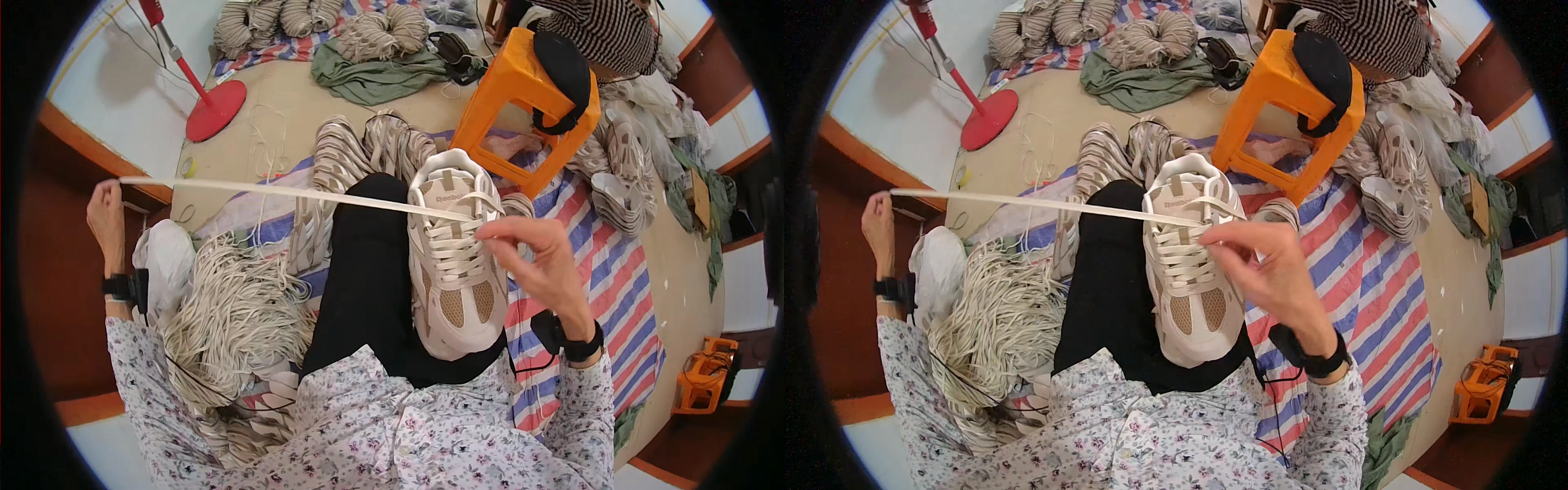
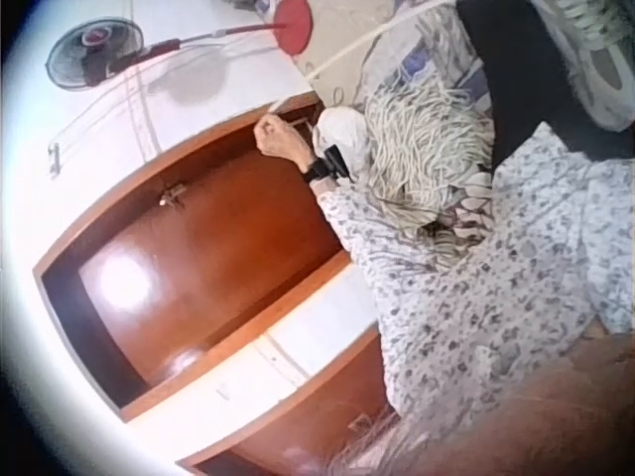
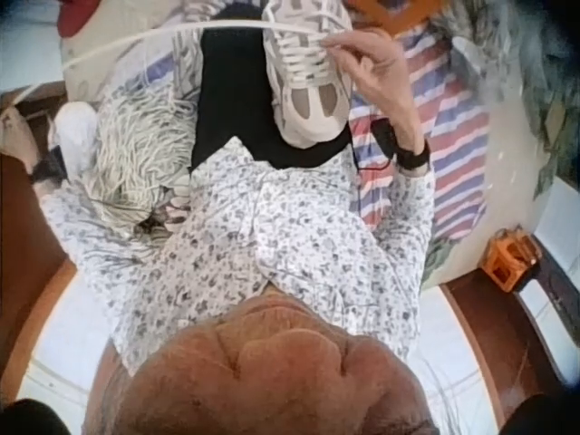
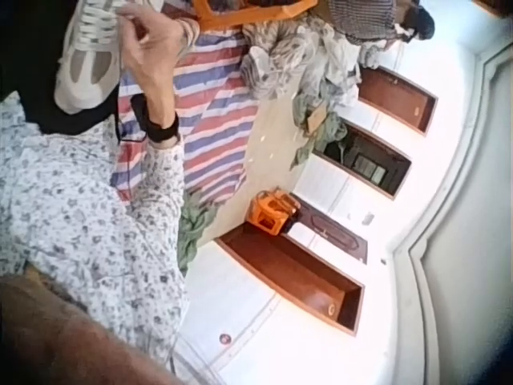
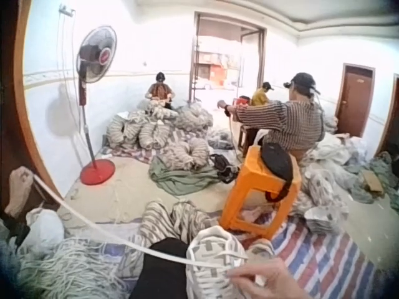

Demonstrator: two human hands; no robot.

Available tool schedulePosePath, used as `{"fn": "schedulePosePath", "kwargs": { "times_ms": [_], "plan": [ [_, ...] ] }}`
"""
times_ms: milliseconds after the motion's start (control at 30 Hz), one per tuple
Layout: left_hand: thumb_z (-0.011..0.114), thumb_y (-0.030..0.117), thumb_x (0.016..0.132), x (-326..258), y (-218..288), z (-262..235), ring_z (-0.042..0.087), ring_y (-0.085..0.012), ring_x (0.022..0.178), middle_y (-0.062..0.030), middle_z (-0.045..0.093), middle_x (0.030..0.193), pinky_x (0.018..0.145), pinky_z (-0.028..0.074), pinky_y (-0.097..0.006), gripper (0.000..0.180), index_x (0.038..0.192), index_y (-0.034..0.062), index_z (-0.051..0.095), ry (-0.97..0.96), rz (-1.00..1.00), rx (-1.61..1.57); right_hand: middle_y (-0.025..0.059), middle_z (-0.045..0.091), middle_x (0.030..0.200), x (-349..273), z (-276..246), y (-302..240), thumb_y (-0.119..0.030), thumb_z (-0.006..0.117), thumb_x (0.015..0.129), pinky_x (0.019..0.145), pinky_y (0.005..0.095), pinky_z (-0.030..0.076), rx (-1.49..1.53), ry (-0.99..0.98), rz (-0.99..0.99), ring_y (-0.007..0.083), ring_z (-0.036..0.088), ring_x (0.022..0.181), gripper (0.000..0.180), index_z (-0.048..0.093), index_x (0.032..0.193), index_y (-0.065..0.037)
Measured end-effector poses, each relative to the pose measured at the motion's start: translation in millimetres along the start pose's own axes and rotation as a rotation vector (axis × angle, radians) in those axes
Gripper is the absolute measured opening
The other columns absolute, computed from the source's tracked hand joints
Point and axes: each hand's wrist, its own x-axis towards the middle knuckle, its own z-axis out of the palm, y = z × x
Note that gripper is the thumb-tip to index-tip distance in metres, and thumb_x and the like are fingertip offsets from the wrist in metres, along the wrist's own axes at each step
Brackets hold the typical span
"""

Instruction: The recorder is lacing pairs of beige and white Reebok sneakers while sitting on the floor of a workshop.

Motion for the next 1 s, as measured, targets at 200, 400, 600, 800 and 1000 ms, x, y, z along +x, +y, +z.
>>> {"fn": "schedulePosePath", "kwargs": {
  "times_ms": [200, 400, 600, 800, 1000],
  "plan": [
    [0.061, 0.024, 0.099, 49, 70, -41, 0.048, -0.0035, 0.063, 0.0038, 0.057, 0.073, 0.058, 0.040, -0.020, 0.022, 0.105, 0.0035, 0.068, 0.043, -0.084, -0.353, 0.0069, 0.061, 0.064, 18, 42, -12, -0.003, 0.064, 0.075, 0.051, 0.0400, 0.044, -1.029, 0.076, -0.444, 0.0291, 0.062, 0.056, 0.045, 0.057, 0.119, -0.005],
    [0.063, 0.016, 0.098, 58, 93, -75, 0.060, -0.0017, 0.084, -0.0026, 0.069, 0.102, 0.069, 0.048, -0.014, 0.024, 0.115, -0.0012, 0.066, -0.068, -0.286, -1.084, 0.0103, 0.065, 0.071, 29, 43, -5, -0.002, 0.065, 0.077, 0.059, 0.0398, 0.050, -1.100, 0.102, -0.332, 0.0285, 0.068, 0.065, 0.031, 0.058, 0.107, -0.002],
    [0.056, 0.000, 0.098, 47, 119, -134, 0.065, -0.0145, 0.102, -0.0137, 0.063, 0.119, 0.091, 0.058, -0.021, 0.037, 0.132, -0.0130, 0.047, -0.423, -0.305, -1.663, 0.0128, 0.066, 0.080, 19, 54, -19, -0.002, 0.059, 0.089, 0.068, 0.0356, 0.053, -0.327, 0.136, -0.314, 0.0283, 0.068, 0.073, 0.011, 0.060, 0.100, -0.001],
    [0.053, 0.000, 0.099, -20, 216, -196, 0.066, -0.0194, 0.098, -0.0135, 0.062, 0.108, 0.084, 0.059, -0.025, 0.052, 0.144, -0.0119, 0.033, -0.236, -0.265, -1.593, 0.0053, 0.067, 0.088, 4, 34, -41, -0.007, 0.060, 0.096, 0.074, 0.0302, 0.053, 0.637, -0.074, 0.054, 0.0144, 0.066, 0.082, 0.017, 0.064, 0.110, 0.001],
    [0.065, 0.005, 0.091, -113, 279, -160, 0.069, -0.0157, 0.090, -0.0106, 0.068, 0.096, 0.079, 0.056, -0.024, 0.052, 0.138, -0.0072, 0.046, -0.834, 0.014, -1.499, -0.0035, 0.044, 0.075, -55, -77, -21, -0.013, 0.054, 0.102, 0.059, 0.0232, 0.038, 1.004, 0.260, 0.022, 0.0056, 0.039, 0.062, 0.022, 0.058, 0.119, 0.002]
  ]
}}
